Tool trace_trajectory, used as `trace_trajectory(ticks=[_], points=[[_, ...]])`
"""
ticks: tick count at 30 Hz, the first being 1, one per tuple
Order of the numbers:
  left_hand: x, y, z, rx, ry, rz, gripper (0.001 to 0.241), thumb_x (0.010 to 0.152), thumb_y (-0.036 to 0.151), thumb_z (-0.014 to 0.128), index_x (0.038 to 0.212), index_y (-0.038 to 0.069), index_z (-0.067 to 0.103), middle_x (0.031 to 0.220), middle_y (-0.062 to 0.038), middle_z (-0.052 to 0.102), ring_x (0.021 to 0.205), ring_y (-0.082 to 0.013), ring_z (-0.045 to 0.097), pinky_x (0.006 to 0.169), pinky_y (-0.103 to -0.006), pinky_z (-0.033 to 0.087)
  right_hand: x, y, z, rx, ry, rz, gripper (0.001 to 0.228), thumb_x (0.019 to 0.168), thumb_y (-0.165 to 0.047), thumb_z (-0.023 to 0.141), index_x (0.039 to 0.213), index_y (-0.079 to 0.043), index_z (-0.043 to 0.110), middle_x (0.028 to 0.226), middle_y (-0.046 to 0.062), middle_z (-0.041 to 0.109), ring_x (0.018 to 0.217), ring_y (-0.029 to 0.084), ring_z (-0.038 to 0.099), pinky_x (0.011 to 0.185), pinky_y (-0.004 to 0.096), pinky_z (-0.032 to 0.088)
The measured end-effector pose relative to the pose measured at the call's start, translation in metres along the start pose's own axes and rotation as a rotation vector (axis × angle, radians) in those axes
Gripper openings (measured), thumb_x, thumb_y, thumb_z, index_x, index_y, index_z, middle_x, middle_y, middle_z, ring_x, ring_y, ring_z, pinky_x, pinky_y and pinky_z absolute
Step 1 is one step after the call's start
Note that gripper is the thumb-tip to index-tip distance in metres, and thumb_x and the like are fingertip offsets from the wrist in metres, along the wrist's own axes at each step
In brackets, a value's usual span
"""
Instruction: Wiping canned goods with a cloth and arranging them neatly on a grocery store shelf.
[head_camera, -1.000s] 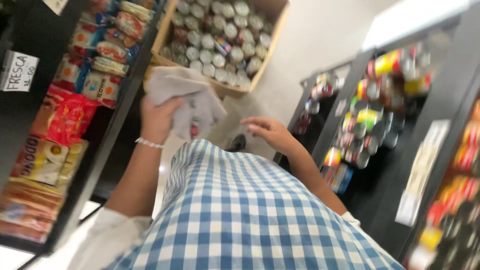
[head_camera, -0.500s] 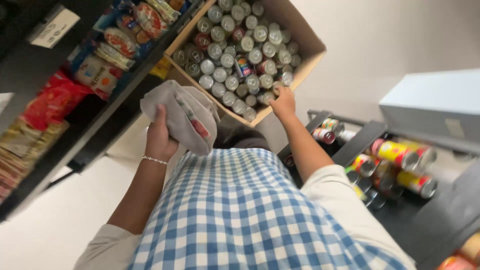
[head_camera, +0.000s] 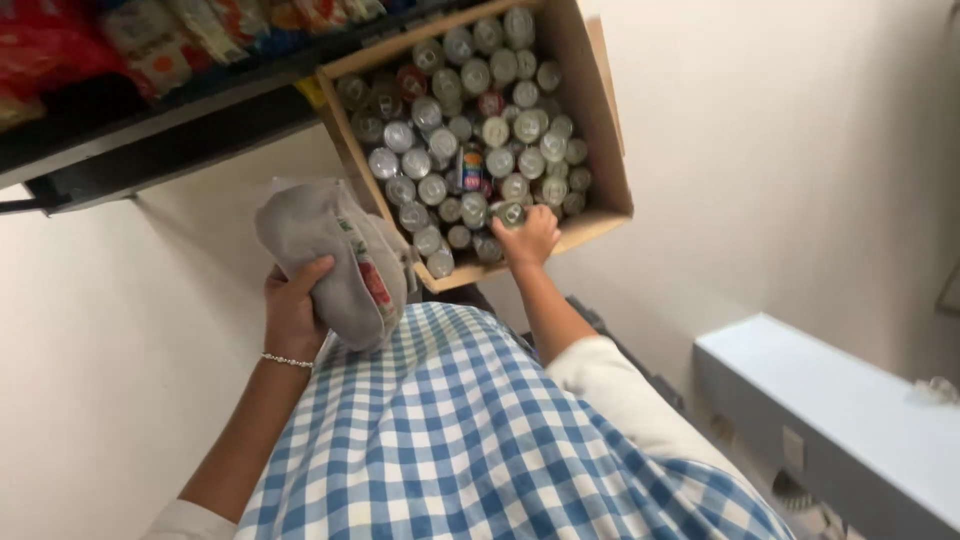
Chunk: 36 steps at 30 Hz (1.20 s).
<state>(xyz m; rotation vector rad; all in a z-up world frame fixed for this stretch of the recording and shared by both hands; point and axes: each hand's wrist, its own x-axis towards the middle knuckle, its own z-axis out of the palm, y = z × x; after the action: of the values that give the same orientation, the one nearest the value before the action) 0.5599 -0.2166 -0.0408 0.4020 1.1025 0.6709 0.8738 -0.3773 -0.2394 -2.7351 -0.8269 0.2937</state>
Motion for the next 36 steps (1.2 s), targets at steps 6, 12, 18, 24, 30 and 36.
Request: trace_trajectory(ticks=[6, 12, 18, 24, 30, 36], points=[[-0.027, 0.014, 0.022, 0.474, 0.043, 0.850, 0.058, 0.084, 0.005, 0.081, 0.134, -0.003, 0.053, 0.126, -0.013, 0.063, 0.113, -0.0244, 0.065, 0.096, -0.0356, 0.056, -0.012, -0.044, -0.120, 1.127, -0.146, -0.215, 0.054, 0.078, -0.013, 0.086, 0.120, -0.006, 0.053, 0.123, 0.012, 0.059, 0.114, 0.026, 0.058, 0.102, 0.043, 0.049], [-0.070, 0.005, 0.103, 0.522, -0.107, 0.892, 0.080, 0.088, 0.017, 0.079, 0.153, 0.000, 0.035, 0.135, -0.013, 0.058, 0.118, -0.0232, 0.062, 0.097, -0.0364, 0.056, -0.066, -0.196, -0.269, 1.854, -0.588, -0.507, 0.066, 0.084, -0.014, 0.079, 0.139, -0.006, 0.044, 0.131, 0.016, 0.057, 0.131, 0.030, 0.056, 0.115, 0.044, 0.046], [-0.086, 0.050, 0.091, -0.215, -0.342, 0.592, 0.054, 0.101, 0.035, 0.068, 0.136, -0.004, 0.056, 0.118, -0.005, 0.068, 0.109, -0.0158, 0.064, 0.094, -0.0327, 0.055, -0.092, -0.261, -0.283, 1.284, -0.267, -1.335, 0.073, 0.083, -0.021, 0.081, 0.144, -0.006, 0.043, 0.143, 0.013, 0.050, 0.135, 0.026, 0.054, 0.115, 0.040, 0.045], [-0.111, 0.086, 0.035, 0.345, -0.056, 0.762, 0.052, 0.101, 0.049, 0.057, 0.112, 0.000, 0.073, 0.092, -0.007, 0.078, 0.091, -0.0140, 0.073, 0.084, -0.0293, 0.057, -0.104, -0.297, -0.257, 0.957, -0.516, -1.323, 0.084, 0.086, -0.025, 0.085, 0.150, 0.000, 0.036, 0.138, 0.015, 0.054, 0.127, 0.027, 0.059, 0.110, 0.039, 0.049], [-0.158, 0.180, -0.056, 0.519, 0.180, 0.862, 0.055, 0.081, 0.046, 0.080, 0.108, -0.001, 0.073, 0.096, -0.011, 0.079, 0.091, -0.0179, 0.076, 0.078, -0.0343, 0.059, -0.131, -0.356, -0.225, 1.635, -1.209, -0.722, 0.078, 0.077, -0.023, 0.090, 0.142, 0.000, 0.053, 0.131, 0.014, 0.064, 0.120, 0.025, 0.066, 0.104, 0.041, 0.054], [-0.204, 0.284, -0.173, 0.841, 0.169, 1.277, 0.068, 0.077, 0.057, 0.084, 0.121, 0.006, 0.074, 0.111, -0.013, 0.079, 0.104, -0.0241, 0.078, 0.095, -0.0388, 0.061, -0.189, -0.477, -0.184, 1.132, -0.800, -0.847, 0.072, 0.071, -0.024, 0.093, 0.132, -0.003, 0.061, 0.115, 0.014, 0.071, 0.105, 0.025, 0.072, 0.093, 0.042, 0.059]])
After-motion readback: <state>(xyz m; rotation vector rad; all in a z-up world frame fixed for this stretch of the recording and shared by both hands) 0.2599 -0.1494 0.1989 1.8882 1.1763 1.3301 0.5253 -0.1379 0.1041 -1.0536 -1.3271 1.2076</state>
